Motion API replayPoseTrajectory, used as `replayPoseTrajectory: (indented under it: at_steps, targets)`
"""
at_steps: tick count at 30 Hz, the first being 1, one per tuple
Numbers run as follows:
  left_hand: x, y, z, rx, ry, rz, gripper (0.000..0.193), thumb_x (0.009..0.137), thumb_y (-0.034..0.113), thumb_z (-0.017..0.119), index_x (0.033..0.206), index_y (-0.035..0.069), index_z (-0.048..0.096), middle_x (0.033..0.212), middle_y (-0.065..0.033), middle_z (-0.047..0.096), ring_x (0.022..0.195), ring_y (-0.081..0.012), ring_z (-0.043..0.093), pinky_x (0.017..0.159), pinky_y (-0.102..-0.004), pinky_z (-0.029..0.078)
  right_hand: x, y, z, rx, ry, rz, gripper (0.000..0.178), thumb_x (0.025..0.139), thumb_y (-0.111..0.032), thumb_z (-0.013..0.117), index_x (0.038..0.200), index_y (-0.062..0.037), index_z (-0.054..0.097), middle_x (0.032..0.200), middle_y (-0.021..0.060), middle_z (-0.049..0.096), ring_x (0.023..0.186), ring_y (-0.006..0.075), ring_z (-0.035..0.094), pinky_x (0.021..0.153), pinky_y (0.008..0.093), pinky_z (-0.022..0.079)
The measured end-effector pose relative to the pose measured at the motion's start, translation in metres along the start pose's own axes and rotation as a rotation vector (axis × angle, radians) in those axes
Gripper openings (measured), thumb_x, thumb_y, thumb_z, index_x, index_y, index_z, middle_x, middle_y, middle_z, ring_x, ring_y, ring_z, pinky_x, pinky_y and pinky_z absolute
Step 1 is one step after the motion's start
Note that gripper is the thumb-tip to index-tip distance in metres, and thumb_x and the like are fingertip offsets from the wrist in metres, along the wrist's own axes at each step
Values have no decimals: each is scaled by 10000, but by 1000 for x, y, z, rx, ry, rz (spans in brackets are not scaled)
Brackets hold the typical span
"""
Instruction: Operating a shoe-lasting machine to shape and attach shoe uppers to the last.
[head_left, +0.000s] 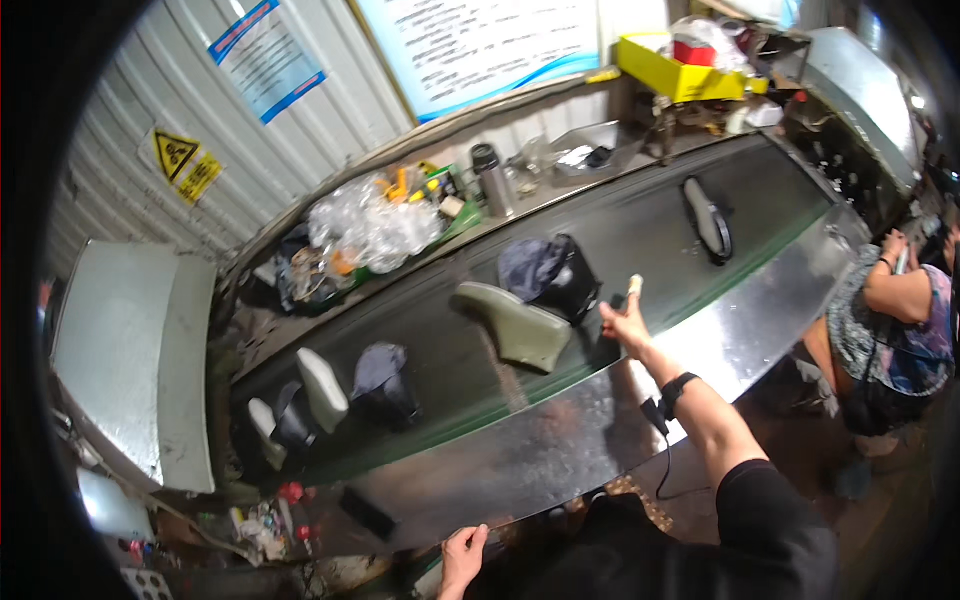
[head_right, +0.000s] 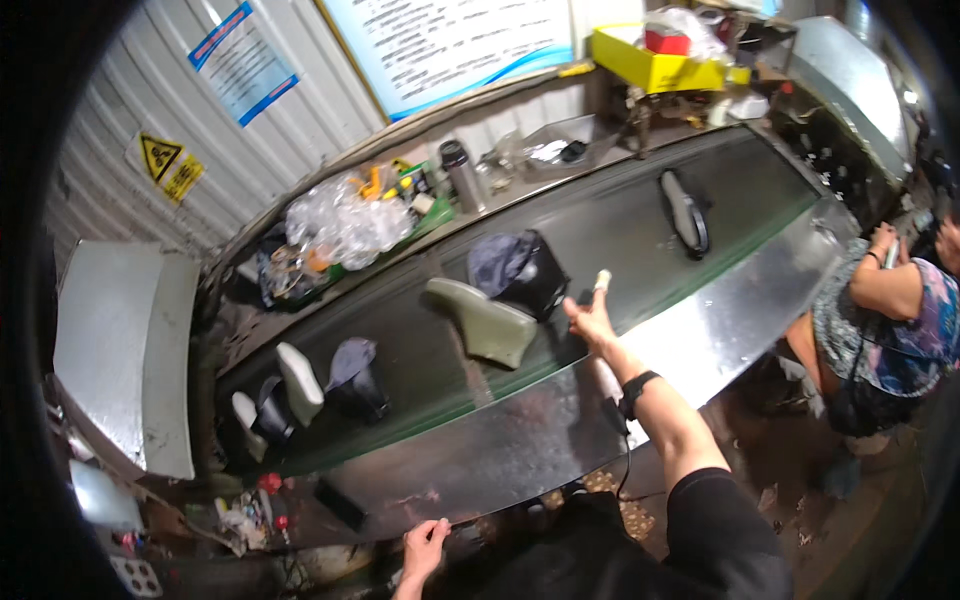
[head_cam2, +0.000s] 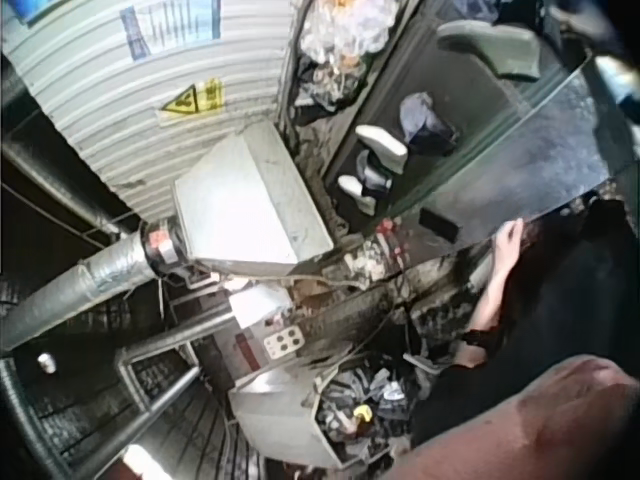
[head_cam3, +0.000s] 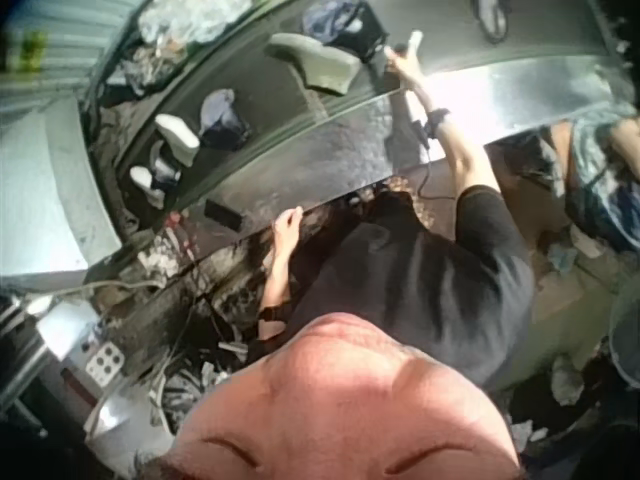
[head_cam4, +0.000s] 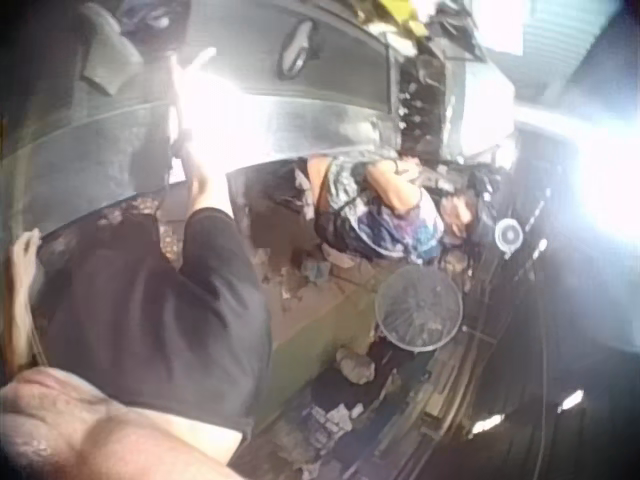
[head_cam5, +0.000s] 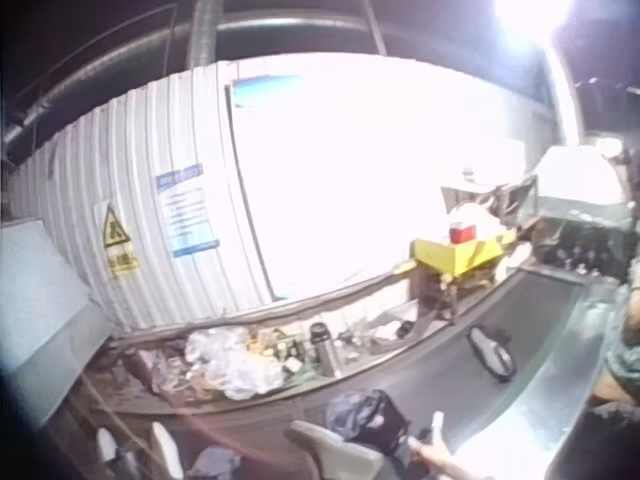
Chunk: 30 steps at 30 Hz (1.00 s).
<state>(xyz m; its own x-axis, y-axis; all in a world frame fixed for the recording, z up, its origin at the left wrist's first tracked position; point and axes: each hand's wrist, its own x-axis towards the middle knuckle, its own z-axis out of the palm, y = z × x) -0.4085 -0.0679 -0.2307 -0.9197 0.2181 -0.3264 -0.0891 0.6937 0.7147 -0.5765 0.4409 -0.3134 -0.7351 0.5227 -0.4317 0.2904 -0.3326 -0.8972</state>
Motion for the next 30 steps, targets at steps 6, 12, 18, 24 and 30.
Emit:
replayPoseTrajectory:
  at_steps: [6, 12, 18, 24, 30]
  targets:
    - [-47, -14, -25, 147, 61, -163, 267, 944, 245, 642, 921, -11, 714, 823, -114, 733, 779, -173, 696, 728, -325, 530, 49, 14, 48, 172, 166, -79, 1072, 848, -279, 782, 1536, -455, -22, 1172, 66, 509, 641, 72, 418, 539, 245, 418]
    - [-21, -4, -38, -26, 121, -204, 308, 960, 290, 626, 945, -8, 703, 814, -129, 719, 802, -166, 694, 742, -308, 523, 15, 72, 86, 284, 351, -263, 1041, 854, -62, 727, 1580, -150, -13, 1652, 49, -42, 1497, 178, 45, 1188, 308, 140]
    - [119, 43, -5, -256, 30, 127, 344, 928, 284, 663, 1082, -23, 679, 902, -151, 719, 891, -198, 690, 831, -338, 532, -128, -48, 46, 302, -14, -369, 999, 876, 47, 642, 1586, -211, -11, 1475, 150, 395, 1239, 221, 487, 1066, 352, 381]
    - [256, 103, 47, 302, 126, 295, 888, 741, 405, 795, 1471, 101, 389, 1515, -295, 287, 1381, -467, 318, 1122, -489, 327, -222, -26, -69, -1161, 71, -933, 330, 752, -28, 749, 1054, -46, 616, 954, 127, 624, 978, 291, 605, 906, 387, 458]
    - [323, 94, 53, 515, -23, 171, 1271, 582, 386, 909, 1567, 236, 120, 1562, -352, 39, 1434, -493, 182, 1154, -548, 246, -273, 19, -95, -1205, 85, -792, 425, 715, 62, 598, 1119, -63, 643, 960, 108, 630, 950, 315, 599, 978, 476, 392]
